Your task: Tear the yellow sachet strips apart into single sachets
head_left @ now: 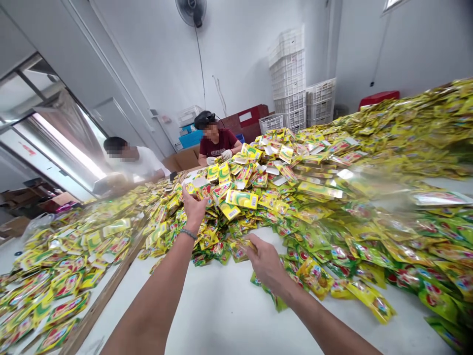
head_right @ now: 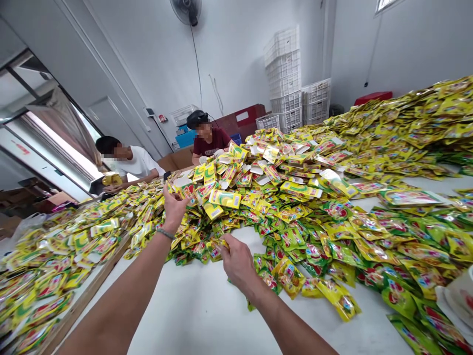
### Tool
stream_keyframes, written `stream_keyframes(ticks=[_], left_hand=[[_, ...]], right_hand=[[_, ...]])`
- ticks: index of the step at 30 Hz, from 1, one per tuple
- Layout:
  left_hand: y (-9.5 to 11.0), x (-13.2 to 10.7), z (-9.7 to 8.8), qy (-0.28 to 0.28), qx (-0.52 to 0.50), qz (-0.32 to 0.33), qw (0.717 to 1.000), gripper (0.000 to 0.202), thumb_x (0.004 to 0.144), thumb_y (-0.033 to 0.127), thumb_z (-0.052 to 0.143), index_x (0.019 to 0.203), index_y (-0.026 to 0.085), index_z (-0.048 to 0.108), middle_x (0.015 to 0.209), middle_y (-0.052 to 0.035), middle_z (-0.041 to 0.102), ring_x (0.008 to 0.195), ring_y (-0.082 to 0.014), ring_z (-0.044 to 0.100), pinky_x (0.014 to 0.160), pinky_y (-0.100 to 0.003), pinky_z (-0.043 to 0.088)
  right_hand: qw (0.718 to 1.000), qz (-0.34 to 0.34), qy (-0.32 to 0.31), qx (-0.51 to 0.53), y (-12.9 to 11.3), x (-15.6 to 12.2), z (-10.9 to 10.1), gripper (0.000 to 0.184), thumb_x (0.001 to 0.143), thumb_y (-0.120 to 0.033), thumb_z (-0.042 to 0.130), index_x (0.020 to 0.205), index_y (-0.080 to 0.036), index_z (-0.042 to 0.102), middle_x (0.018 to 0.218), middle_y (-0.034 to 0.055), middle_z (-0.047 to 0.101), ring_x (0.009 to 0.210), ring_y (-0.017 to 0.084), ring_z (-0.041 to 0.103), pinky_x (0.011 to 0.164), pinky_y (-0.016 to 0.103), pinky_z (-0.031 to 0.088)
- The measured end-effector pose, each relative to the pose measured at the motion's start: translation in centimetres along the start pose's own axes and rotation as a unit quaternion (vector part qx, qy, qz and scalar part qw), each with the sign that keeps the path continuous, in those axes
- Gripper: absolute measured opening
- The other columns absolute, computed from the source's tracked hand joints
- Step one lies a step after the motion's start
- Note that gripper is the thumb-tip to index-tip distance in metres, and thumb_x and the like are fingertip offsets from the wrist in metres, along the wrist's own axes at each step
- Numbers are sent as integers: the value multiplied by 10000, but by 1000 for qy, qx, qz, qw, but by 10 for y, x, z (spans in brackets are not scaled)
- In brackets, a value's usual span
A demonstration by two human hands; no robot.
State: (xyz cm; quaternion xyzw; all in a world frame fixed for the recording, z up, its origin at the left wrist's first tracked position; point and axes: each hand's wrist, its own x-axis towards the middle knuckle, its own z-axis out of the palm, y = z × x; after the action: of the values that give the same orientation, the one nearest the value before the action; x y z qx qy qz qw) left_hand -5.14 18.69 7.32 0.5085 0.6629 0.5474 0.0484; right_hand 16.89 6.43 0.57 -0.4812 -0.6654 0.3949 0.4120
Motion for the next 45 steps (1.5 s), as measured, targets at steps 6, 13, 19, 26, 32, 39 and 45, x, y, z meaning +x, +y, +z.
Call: stream_keyframes(ticks=[6,13,19,26,32,39,45], left_hand=[[1,-92,-40,-191,-182,-86,961,399,656,430,775,898,134,661,828,-58,702,739,-170,642,706,-288,507],[-20,-176,-56,-298,-262,-230,888,386,640,434,814,844,149,652,757,-28,712,653,-133,643,647,-246,510],[-27,-180,-53,-331,-270,-258,867,409,636,456,814,834,144,640,698,-19,705,586,-119,636,575,-225,497],[-24,-181,-51,-323,-287,-273,859,434,621,470,817,835,146,624,681,-3,691,563,-111,626,556,-220,496],[-20,-184,-52,-316,-285,-270,864,428,636,487,803,812,142,624,656,-5,687,537,-107,612,532,-222,487],[-14,-191,-45,-351,-294,-281,843,406,599,364,856,864,142,643,728,-16,728,625,-134,671,614,-233,523],[-15,-190,-41,-311,-333,-318,831,440,596,311,862,957,141,674,805,-37,758,673,-152,697,649,-241,538]], right_hand=[[995,-20,47,80,7,9,-13,241,830,-393,524,908,-189,626,622,-22,524,564,132,416,544,243,319],[996,-38,12,78,25,19,-15,233,815,-384,564,933,-195,633,625,-43,487,587,120,409,555,237,325],[989,-26,-110,99,32,19,-15,217,801,-395,601,868,-196,657,744,-14,603,691,139,539,643,257,418],[980,13,-97,173,34,22,-13,261,768,-428,657,879,-193,657,687,-15,587,623,138,565,598,263,450],[992,-19,-124,28,37,21,-18,187,818,-373,604,852,-202,670,605,-38,539,552,119,488,529,232,357],[986,-99,-61,-122,15,5,-1,239,776,-145,604,982,-215,703,948,56,677,866,189,604,778,291,438],[995,-85,-2,-60,9,-1,2,210,828,-213,598,1028,-248,650,902,23,697,830,184,611,763,299,445]])
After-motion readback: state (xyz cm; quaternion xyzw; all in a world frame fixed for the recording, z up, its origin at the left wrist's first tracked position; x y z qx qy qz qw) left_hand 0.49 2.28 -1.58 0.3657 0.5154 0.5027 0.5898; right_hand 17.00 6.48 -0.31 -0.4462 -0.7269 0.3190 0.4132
